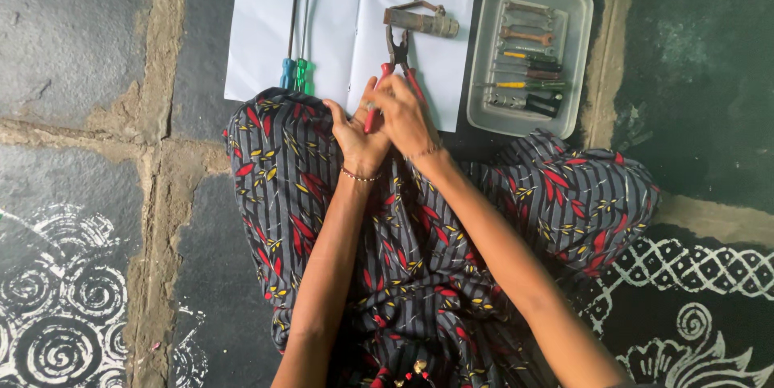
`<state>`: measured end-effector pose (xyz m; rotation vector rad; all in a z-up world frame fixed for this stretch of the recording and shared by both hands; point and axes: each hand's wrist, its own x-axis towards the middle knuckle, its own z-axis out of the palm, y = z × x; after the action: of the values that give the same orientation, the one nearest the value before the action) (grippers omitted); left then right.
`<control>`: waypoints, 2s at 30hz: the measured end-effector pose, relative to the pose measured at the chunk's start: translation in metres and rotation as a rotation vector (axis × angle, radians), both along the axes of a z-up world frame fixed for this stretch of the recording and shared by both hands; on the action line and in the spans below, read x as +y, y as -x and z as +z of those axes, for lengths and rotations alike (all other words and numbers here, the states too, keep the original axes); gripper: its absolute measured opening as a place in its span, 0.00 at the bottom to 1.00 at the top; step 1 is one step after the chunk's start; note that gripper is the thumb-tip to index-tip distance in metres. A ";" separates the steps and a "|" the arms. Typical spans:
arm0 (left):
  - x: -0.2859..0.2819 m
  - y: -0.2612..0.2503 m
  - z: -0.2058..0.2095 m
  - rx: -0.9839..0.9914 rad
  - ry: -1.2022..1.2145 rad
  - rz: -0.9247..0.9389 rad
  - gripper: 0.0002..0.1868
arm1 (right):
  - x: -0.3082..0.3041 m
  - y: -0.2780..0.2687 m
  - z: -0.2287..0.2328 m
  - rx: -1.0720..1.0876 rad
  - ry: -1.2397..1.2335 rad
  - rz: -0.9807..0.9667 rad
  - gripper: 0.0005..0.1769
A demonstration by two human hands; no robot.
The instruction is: The person sits on the floor and wipes several metal tools with a small cloth. They handle pliers, a metal latch, and a small black bracket, wiping each item and placing it into a plastic container or back on the paper.
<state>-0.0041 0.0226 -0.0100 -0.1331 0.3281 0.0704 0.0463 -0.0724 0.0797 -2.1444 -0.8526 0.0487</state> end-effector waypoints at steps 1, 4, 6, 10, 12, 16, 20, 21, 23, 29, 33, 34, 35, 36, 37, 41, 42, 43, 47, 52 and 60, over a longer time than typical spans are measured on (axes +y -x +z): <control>-0.001 0.000 0.004 0.029 -0.008 -0.001 0.57 | 0.002 -0.012 -0.003 -0.047 0.036 -0.019 0.15; -0.001 -0.002 0.015 0.061 -0.050 -0.008 0.57 | 0.008 -0.047 -0.014 -0.154 0.091 -0.056 0.14; -0.001 -0.003 0.018 0.074 -0.071 -0.011 0.57 | 0.011 -0.058 -0.019 -0.162 0.063 -0.063 0.16; 0.000 -0.004 0.011 0.051 -0.033 0.012 0.57 | 0.009 -0.039 -0.021 -0.111 -0.005 -0.094 0.15; 0.001 -0.002 0.005 0.025 -0.021 0.027 0.58 | 0.003 -0.016 -0.016 -0.143 -0.023 -0.052 0.14; 0.000 -0.003 -0.001 0.016 -0.058 0.028 0.58 | -0.012 0.013 -0.001 0.075 -0.080 0.101 0.20; 0.001 -0.004 -0.002 -0.010 -0.067 0.011 0.57 | -0.022 -0.017 0.001 0.073 -0.101 -0.030 0.18; 0.000 -0.004 -0.002 0.033 -0.090 0.012 0.57 | -0.024 -0.030 -0.002 0.092 -0.095 -0.127 0.19; 0.000 -0.005 -0.001 0.113 -0.136 0.008 0.57 | -0.028 -0.052 -0.011 -0.022 -0.046 -0.119 0.17; 0.003 -0.007 0.003 0.104 -0.106 0.017 0.56 | -0.046 -0.047 -0.048 -0.075 -0.065 -0.056 0.19; 0.000 -0.006 0.002 0.101 -0.099 0.043 0.52 | -0.084 -0.010 -0.045 0.057 0.087 -0.117 0.21; 0.000 -0.007 0.001 0.109 -0.120 0.038 0.50 | -0.089 -0.006 -0.042 0.098 0.099 -0.110 0.22; 0.000 -0.006 0.001 0.116 -0.142 0.033 0.49 | -0.091 -0.004 -0.038 0.138 0.111 -0.104 0.23; 0.000 -0.007 0.000 0.130 -0.159 0.031 0.47 | -0.091 -0.007 -0.034 0.172 0.121 -0.098 0.23; 0.000 -0.007 -0.002 0.143 -0.175 0.030 0.46 | -0.086 -0.012 -0.031 0.145 0.106 -0.119 0.20; 0.000 -0.011 -0.012 0.214 -0.237 0.017 0.39 | -0.043 -0.052 -0.031 -0.075 0.047 -0.139 0.12; -0.003 -0.010 -0.016 0.215 -0.319 -0.007 0.37 | -0.034 -0.057 -0.034 -0.149 0.037 -0.124 0.11; -0.004 -0.010 -0.019 0.216 -0.402 -0.030 0.36 | -0.026 -0.060 -0.037 -0.187 0.080 -0.140 0.08; -0.001 -0.016 -0.026 0.224 -0.458 -0.014 0.38 | -0.010 -0.073 -0.046 -0.169 0.099 -0.267 0.08; -0.004 -0.016 -0.034 0.238 -0.444 -0.014 0.39 | -0.018 -0.081 -0.065 0.113 -0.147 -0.491 0.14; -0.004 -0.019 -0.038 0.263 -0.389 -0.005 0.37 | -0.031 -0.048 -0.055 0.073 0.029 -0.400 0.10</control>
<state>0.0153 0.0185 -0.0484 0.2649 0.5703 0.1454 0.0946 -0.1032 0.0250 -2.2865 -0.3723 -0.0648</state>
